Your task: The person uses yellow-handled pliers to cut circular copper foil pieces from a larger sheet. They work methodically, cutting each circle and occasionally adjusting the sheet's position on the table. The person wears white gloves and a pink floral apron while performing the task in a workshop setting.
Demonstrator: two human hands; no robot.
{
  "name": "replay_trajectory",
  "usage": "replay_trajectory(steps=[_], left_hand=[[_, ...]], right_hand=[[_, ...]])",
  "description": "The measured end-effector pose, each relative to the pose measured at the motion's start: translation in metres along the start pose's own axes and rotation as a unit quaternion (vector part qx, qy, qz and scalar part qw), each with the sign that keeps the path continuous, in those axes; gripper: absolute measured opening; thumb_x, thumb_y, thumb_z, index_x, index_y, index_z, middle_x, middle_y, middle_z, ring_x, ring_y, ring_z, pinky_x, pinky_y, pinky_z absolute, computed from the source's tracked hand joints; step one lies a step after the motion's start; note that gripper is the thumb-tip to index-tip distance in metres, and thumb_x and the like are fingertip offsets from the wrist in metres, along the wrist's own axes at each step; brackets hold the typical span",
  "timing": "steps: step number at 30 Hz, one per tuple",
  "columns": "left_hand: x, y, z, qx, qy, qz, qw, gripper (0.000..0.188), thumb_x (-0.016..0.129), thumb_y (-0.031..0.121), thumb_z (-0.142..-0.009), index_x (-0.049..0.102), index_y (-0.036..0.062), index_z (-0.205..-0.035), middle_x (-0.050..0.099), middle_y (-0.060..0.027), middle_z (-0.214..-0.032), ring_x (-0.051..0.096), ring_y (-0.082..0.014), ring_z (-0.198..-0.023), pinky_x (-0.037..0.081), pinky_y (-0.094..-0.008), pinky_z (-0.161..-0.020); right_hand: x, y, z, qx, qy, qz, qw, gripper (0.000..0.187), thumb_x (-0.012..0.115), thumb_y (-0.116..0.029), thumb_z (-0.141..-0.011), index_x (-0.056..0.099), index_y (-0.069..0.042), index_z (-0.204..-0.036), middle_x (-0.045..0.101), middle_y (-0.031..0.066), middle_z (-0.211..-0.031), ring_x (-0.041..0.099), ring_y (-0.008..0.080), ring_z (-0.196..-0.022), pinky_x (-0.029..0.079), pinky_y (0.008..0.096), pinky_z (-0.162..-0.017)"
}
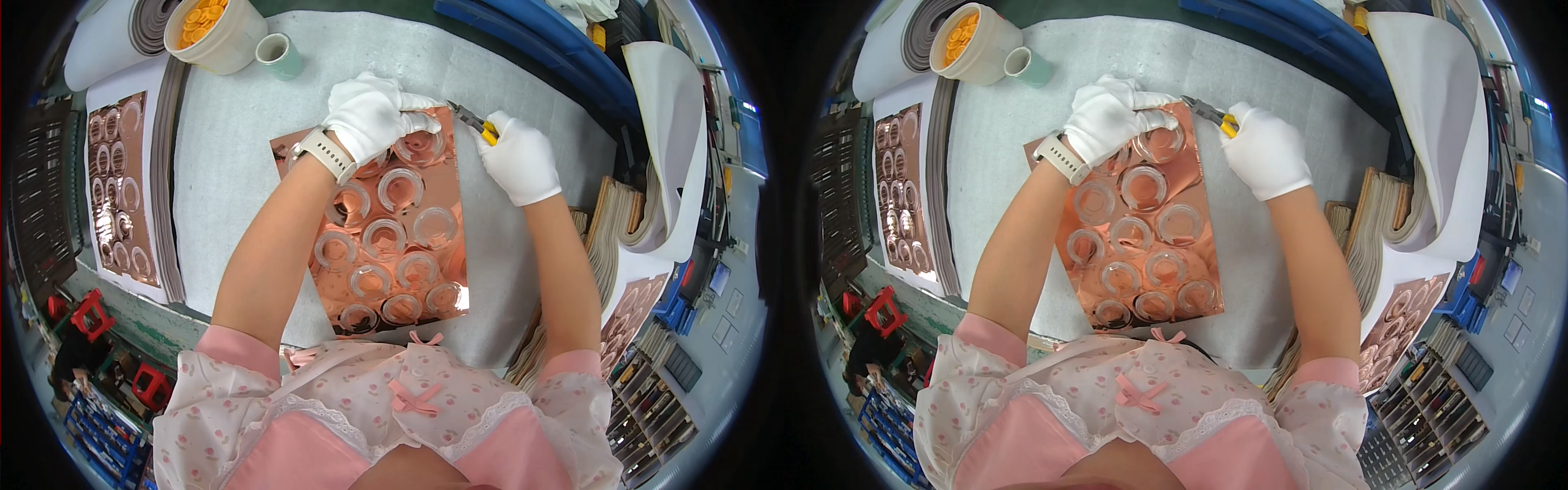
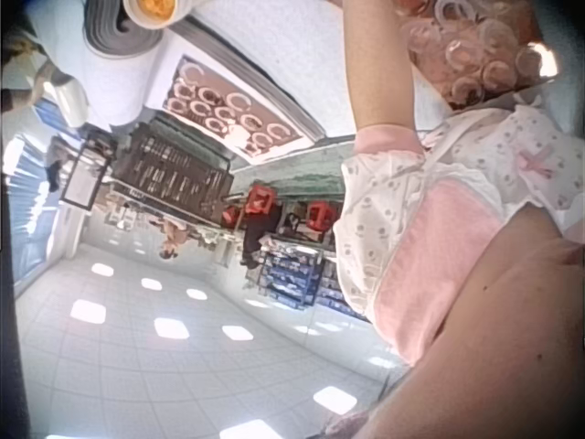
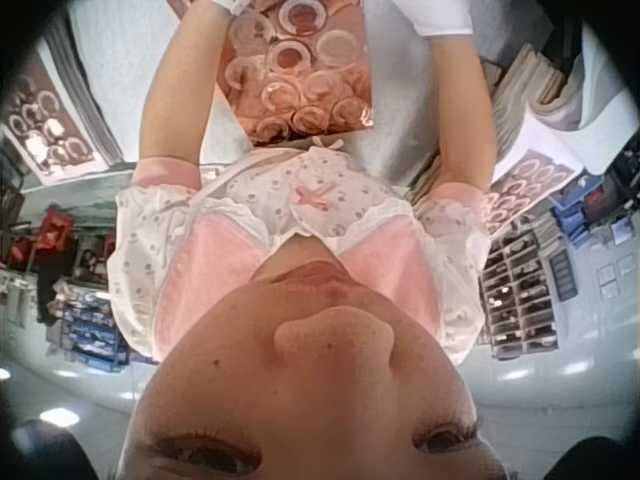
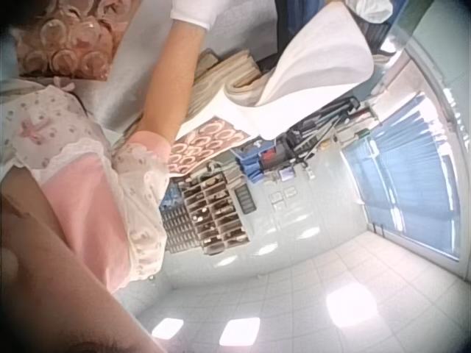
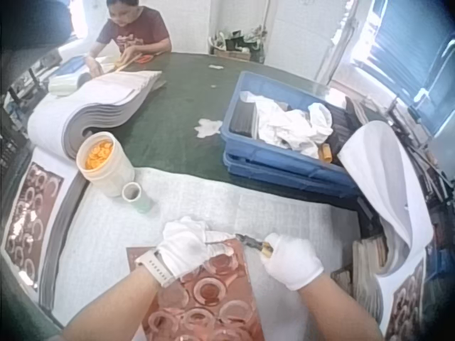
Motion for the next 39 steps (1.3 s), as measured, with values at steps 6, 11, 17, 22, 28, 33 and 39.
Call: replay_trajectory(steps=[6,11,17,22,28,33,39], left_hand=[[-0.003,0.002,-0.002,-0.023,-0.028,-0.002,0.999,0.032,0.072,0.048,-0.073,0.075,0.0265,-0.095,0.064,-0.0014,-0.075,0.061,-0.0219,-0.080,0.049,-0.0341,-0.068],[-0.002,0.002,-0.001,-0.034,-0.036,0.005,0.999,0.033,0.071,0.051,-0.073,0.075,0.0271,-0.096,0.064,-0.0013,-0.076,0.061,-0.0209,-0.081,0.049,-0.0344,-0.068],[-0.002,0.002,-0.003,-0.041,-0.052,0.004,0.998,0.034,0.070,0.052,-0.074,0.075,0.0278,-0.097,0.064,-0.0016,-0.077,0.061,-0.0214,-0.083,0.049,-0.0338,-0.070],[-0.010,0.007,-0.002,-0.031,-0.067,-0.002,0.997,0.042,0.072,0.046,-0.077,0.069,0.0212,-0.111,0.067,-0.0047,-0.093,0.062,-0.0221,-0.092,0.050,-0.0302,-0.079],[-0.039,-0.016,0.040,-0.091,0.119,0.305,0.941,0.039,0.068,0.020,-0.087,0.059,-0.0018,-0.118,0.060,-0.0123,-0.118,0.059,-0.0202,-0.107,0.047,-0.0282,-0.092],[-0.046,-0.060,0.147,-0.342,0.343,0.396,0.780,0.039,0.065,0.016,-0.089,0.057,0.0009,-0.124,0.060,-0.0078,-0.120,0.061,-0.0157,-0.100,0.049,-0.0257,-0.082],[-0.057,-0.054,0.172,-0.449,0.205,0.567,0.659,0.051,0.067,0.022,-0.087,0.050,-0.0012,-0.130,0.066,-0.0029,-0.106,0.065,-0.0095,-0.064,0.041,-0.0166,-0.045]], right_hand=[[-0.021,0.005,-0.020,-0.077,-0.019,0.078,0.994,0.018,0.059,-0.025,-0.082,0.066,-0.010,-0.091,0.068,0.0134,-0.085,0.065,0.0330,-0.080,0.050,0.0431,-0.072],[-0.049,0.009,-0.041,-0.172,-0.077,0.159,0.969,0.016,0.058,-0.023,-0.082,0.066,-0.010,-0.089,0.067,0.0131,-0.084,0.064,0.0328,-0.080,0.050,0.0427,-0.072],[-0.052,0.010,-0.042,-0.126,-0.052,0.082,0.987,0.028,0.061,-0.031,-0.084,0.065,-0.004,-0.093,0.066,0.0177,-0.087,0.063,0.0350,-0.083,0.050,0.0423,-0.076],[-0.029,0.004,-0.033,-0.121,-0.048,-0.077,0.988,0.036,0.066,-0.034,-0.085,0.063,0.001,-0.092,0.064,0.0146,-0.075,0.060,0.0268,-0.065,0.047,0.0346,-0.064],[-0.001,0.012,-0.038,0.070,-0.041,-0.378,0.922,0.035,0.067,-0.034,-0.085,0.059,0.000,-0.082,0.053,0.0043,-0.063,0.048,0.0113,-0.055,0.039,0.0274,-0.053],[-0.013,-0.020,-0.011,0.163,-0.061,-0.476,0.862,0.024,0.066,-0.025,-0.088,0.059,-0.004,-0.080,0.052,-0.0004,-0.060,0.048,0.0049,-0.053,0.037,0.0220,-0.048],[-0.001,-0.065,-0.011,0.033,-0.086,-0.365,0.926,0.028,0.065,-0.026,-0.089,0.065,0.001,-0.098,0.065,0.0068,-0.075,0.057,0.0108,-0.064,0.043,0.0251,-0.057]])
Point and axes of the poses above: each hand's wrist, its own z-axis away from the middle knuckle, its own x-axis out of the palm, y = z × x, the point moved 3 cm from there along -z, towards the middle knuckle
